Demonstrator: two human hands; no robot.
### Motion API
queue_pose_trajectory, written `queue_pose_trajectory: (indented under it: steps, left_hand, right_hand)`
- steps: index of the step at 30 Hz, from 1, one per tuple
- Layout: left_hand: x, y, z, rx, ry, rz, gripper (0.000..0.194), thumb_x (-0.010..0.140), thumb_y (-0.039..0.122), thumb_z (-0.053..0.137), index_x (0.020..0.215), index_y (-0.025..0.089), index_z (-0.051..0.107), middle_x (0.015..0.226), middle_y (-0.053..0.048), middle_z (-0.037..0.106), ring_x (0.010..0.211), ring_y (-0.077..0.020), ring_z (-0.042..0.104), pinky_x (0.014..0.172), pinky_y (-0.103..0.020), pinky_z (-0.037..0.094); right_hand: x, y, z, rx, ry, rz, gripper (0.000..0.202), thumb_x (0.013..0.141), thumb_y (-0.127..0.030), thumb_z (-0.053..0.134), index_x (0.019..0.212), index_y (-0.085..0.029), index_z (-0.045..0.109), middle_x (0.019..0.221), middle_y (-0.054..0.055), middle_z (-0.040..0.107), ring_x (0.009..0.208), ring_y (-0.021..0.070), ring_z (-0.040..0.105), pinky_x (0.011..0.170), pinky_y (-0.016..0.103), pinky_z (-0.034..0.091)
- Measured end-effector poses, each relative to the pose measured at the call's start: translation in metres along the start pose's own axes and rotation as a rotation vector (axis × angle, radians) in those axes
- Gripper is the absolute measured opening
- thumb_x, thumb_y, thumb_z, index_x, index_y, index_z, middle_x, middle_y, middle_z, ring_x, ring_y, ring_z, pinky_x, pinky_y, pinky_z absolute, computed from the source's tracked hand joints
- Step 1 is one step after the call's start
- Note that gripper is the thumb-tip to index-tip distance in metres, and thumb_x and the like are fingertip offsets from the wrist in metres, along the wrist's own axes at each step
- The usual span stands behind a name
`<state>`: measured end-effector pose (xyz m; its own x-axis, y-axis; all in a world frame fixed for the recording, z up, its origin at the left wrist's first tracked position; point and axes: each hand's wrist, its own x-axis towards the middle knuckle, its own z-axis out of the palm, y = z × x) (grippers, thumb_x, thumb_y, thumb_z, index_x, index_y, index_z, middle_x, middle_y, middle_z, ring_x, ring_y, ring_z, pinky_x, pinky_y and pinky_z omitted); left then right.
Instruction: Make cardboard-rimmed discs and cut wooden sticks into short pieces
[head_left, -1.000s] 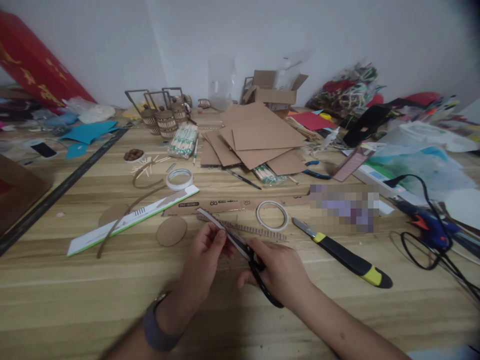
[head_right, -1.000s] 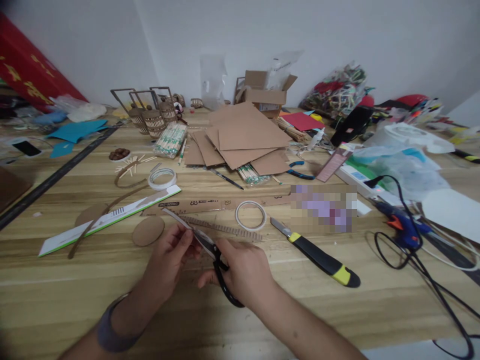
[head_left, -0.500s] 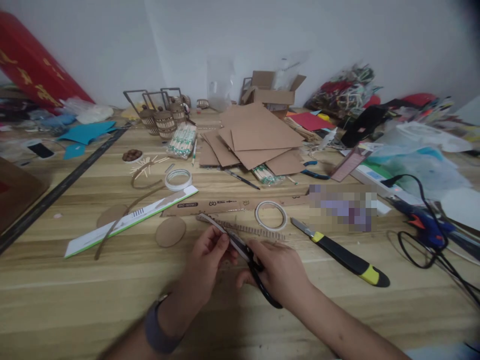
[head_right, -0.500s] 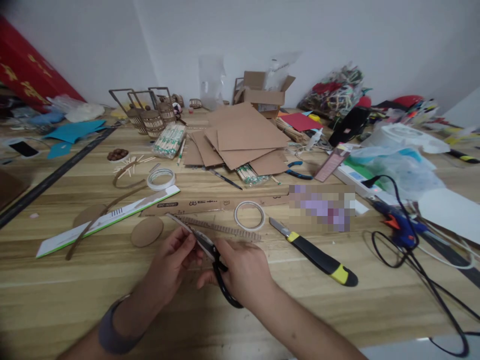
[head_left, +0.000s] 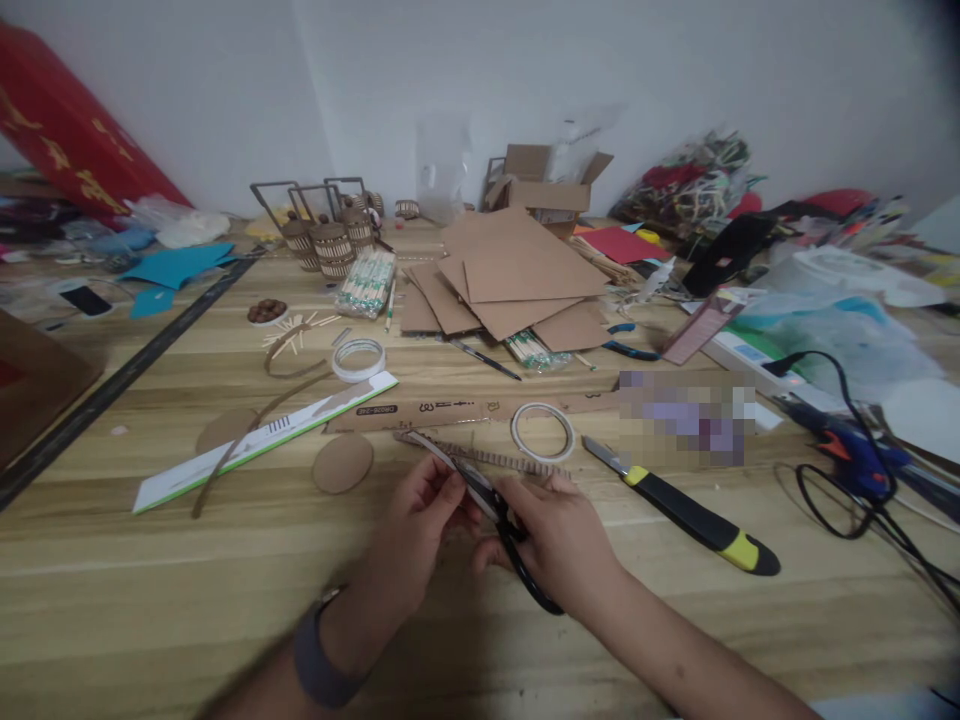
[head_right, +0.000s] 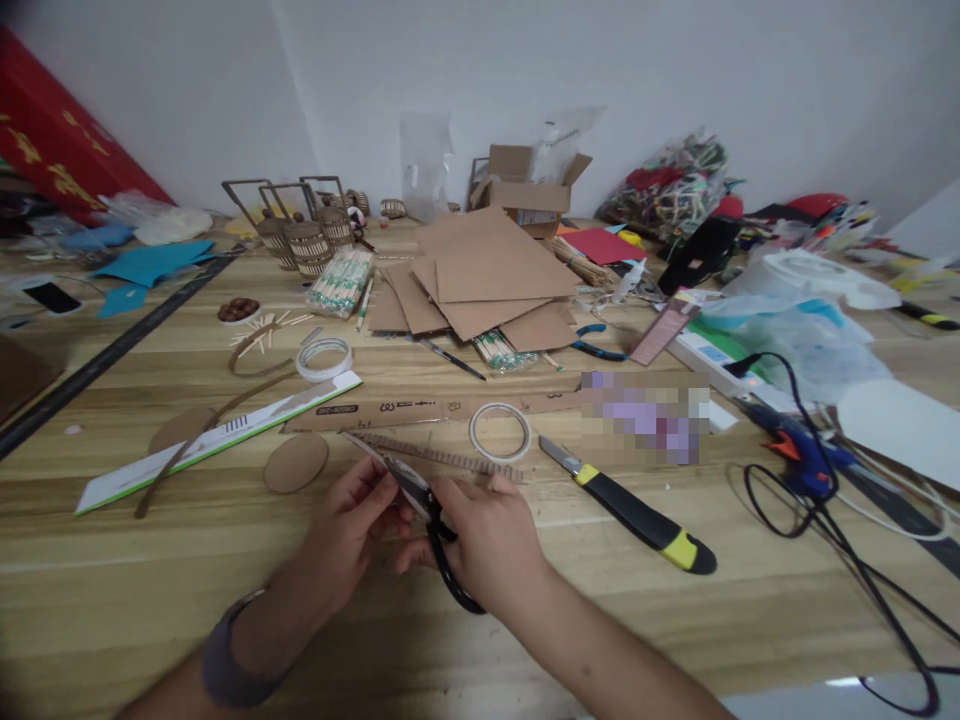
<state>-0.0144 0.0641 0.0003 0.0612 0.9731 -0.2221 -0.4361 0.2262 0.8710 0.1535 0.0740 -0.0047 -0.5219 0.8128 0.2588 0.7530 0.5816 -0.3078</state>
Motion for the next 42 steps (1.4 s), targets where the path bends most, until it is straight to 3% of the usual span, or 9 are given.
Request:
queue_pose_trajectory:
  steps: [12, 18, 25, 27, 32, 34, 37, 39, 42]
  left_hand:
    - [-0.001, -0.001, -0.001, -0.018, -0.026, 0.004, 0.033, 0.072, 0.045, 0.08, 0.076, 0.018, 0.061, 0.066, 0.001, 0.062, 0.058, -0.0122, 0.055, 0.053, -0.023, 0.045]
    - [0.003, 0.009, -0.005, 0.022, 0.165, 0.01, 0.024, 0.069, 0.038, 0.073, 0.069, 0.018, 0.059, 0.064, 0.002, 0.061, 0.055, -0.0116, 0.052, 0.051, -0.022, 0.042]
    - [0.002, 0.02, -0.006, 0.048, 0.195, 0.041, 0.022, 0.067, 0.038, 0.064, 0.063, 0.021, 0.052, 0.052, 0.004, 0.057, 0.045, -0.0097, 0.042, 0.041, -0.02, 0.03]
    - [0.004, 0.022, -0.008, 0.092, 0.195, 0.051, 0.022, 0.068, 0.037, 0.063, 0.06, 0.022, 0.049, 0.046, 0.006, 0.051, 0.043, -0.0096, 0.039, 0.041, -0.02, 0.028]
    - [0.013, 0.028, -0.021, 0.204, 0.192, 0.094, 0.028, 0.073, 0.04, 0.056, 0.053, 0.023, 0.046, 0.047, 0.005, 0.044, 0.046, -0.0111, 0.036, 0.045, -0.023, 0.031]
    - [0.017, 0.03, -0.026, 0.263, 0.207, 0.129, 0.027, 0.074, 0.04, 0.053, 0.053, 0.022, 0.05, 0.051, 0.003, 0.049, 0.051, -0.0129, 0.042, 0.05, -0.025, 0.036]
    - [0.022, 0.03, -0.033, 0.366, 0.239, 0.156, 0.024, 0.073, 0.037, 0.052, 0.058, 0.02, 0.06, 0.062, -0.001, 0.061, 0.064, -0.0176, 0.054, 0.062, -0.027, 0.043]
    - [0.024, 0.028, -0.037, 0.454, 0.239, 0.152, 0.027, 0.075, 0.037, 0.05, 0.063, 0.019, 0.065, 0.069, -0.004, 0.067, 0.072, -0.021, 0.059, 0.069, -0.03, 0.046]
    - [0.026, 0.026, -0.041, 0.54, 0.224, 0.13, 0.033, 0.078, 0.039, 0.044, 0.067, 0.019, 0.068, 0.075, -0.007, 0.07, 0.079, -0.0244, 0.062, 0.076, -0.035, 0.048]
  right_hand:
    - [0.003, 0.0, 0.0, 0.053, 0.024, 0.058, 0.036, 0.083, -0.058, 0.067, 0.079, -0.023, 0.063, 0.062, 0.0, 0.07, 0.059, 0.0203, 0.067, 0.056, 0.026, 0.036]
    - [0.001, 0.028, -0.035, 0.051, -0.058, 0.287, 0.023, 0.084, -0.043, 0.069, 0.091, -0.022, 0.064, 0.071, 0.002, 0.072, 0.066, 0.0239, 0.07, 0.055, 0.026, 0.043]
    - [-0.036, 0.054, -0.056, 0.0, -0.306, 0.085, 0.045, 0.087, -0.009, 0.055, 0.128, -0.025, 0.059, 0.116, 0.008, 0.072, 0.101, 0.0238, 0.07, 0.082, 0.032, 0.052]
    - [-0.043, 0.056, -0.055, 0.003, -0.341, 0.035, 0.051, 0.085, -0.004, 0.053, 0.13, -0.028, 0.059, 0.115, 0.007, 0.07, 0.103, 0.0226, 0.068, 0.086, 0.033, 0.051]
    - [-0.046, 0.063, -0.059, -0.115, -0.384, 0.004, 0.057, 0.078, 0.003, 0.054, 0.124, -0.029, 0.065, 0.103, 0.005, 0.068, 0.093, 0.0228, 0.069, 0.077, 0.031, 0.051]
    - [-0.041, 0.065, -0.065, -0.143, -0.389, -0.018, 0.054, 0.078, 0.003, 0.056, 0.12, -0.029, 0.068, 0.105, 0.005, 0.068, 0.094, 0.023, 0.069, 0.077, 0.03, 0.05]
    - [-0.024, 0.062, -0.07, -0.217, -0.372, 0.02, 0.031, 0.088, -0.008, 0.057, 0.11, -0.026, 0.07, 0.102, 0.006, 0.069, 0.091, 0.0235, 0.068, 0.073, 0.031, 0.047]
    - [-0.007, 0.056, -0.066, -0.292, -0.332, 0.068, 0.017, 0.095, -0.019, 0.055, 0.101, -0.022, 0.071, 0.094, 0.007, 0.069, 0.088, 0.0239, 0.067, 0.071, 0.031, 0.044]
    - [0.015, 0.052, -0.048, -0.357, -0.284, -0.002, 0.012, 0.092, -0.025, 0.063, 0.102, -0.021, 0.069, 0.095, 0.007, 0.069, 0.089, 0.0231, 0.065, 0.071, 0.03, 0.041]
